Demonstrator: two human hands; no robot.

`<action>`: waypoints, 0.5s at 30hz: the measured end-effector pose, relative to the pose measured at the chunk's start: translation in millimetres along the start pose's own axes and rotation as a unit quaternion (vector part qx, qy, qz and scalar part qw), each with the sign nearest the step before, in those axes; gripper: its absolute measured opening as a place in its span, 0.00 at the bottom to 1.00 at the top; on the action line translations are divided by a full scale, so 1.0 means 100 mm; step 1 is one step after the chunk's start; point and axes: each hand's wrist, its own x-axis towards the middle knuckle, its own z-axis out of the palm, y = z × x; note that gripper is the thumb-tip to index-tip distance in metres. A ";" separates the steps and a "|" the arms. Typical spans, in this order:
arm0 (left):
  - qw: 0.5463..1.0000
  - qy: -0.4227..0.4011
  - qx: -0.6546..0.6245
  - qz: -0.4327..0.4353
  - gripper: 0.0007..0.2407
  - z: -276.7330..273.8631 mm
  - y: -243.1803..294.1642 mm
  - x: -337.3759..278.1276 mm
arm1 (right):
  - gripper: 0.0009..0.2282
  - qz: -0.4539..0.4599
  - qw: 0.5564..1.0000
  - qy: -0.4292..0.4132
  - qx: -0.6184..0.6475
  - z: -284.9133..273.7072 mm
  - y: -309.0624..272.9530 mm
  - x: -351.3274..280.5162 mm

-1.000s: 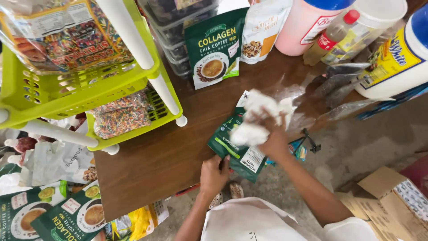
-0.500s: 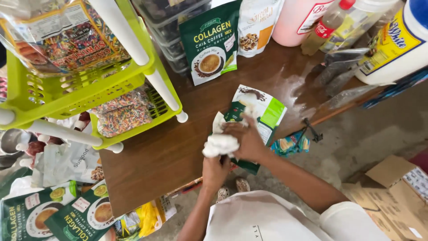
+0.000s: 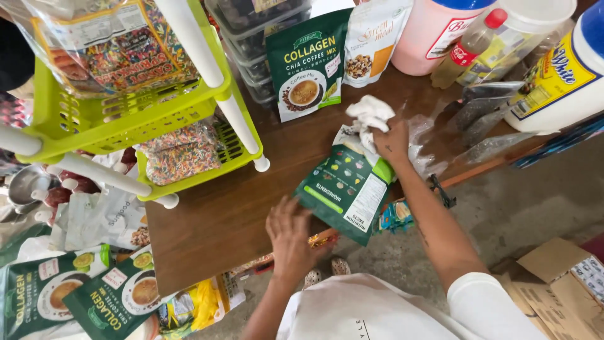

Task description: Wiping down various packaged food and drink items with a cloth on a counter in a small shop.

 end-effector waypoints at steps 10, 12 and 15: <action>0.955 0.019 -0.172 0.240 0.29 0.53 -0.06 0.55 | 0.16 -0.093 0.989 0.109 -0.045 -0.88 -0.48 -0.11; 0.929 0.048 -0.366 -0.007 0.14 0.76 -0.23 0.59 | 0.18 -0.112 0.984 0.122 -0.066 -1.13 -0.61 -0.16; 0.769 0.050 -0.584 -0.255 0.10 0.73 -0.31 0.60 | 0.21 -0.141 0.975 0.141 -0.100 -1.13 -0.49 -0.37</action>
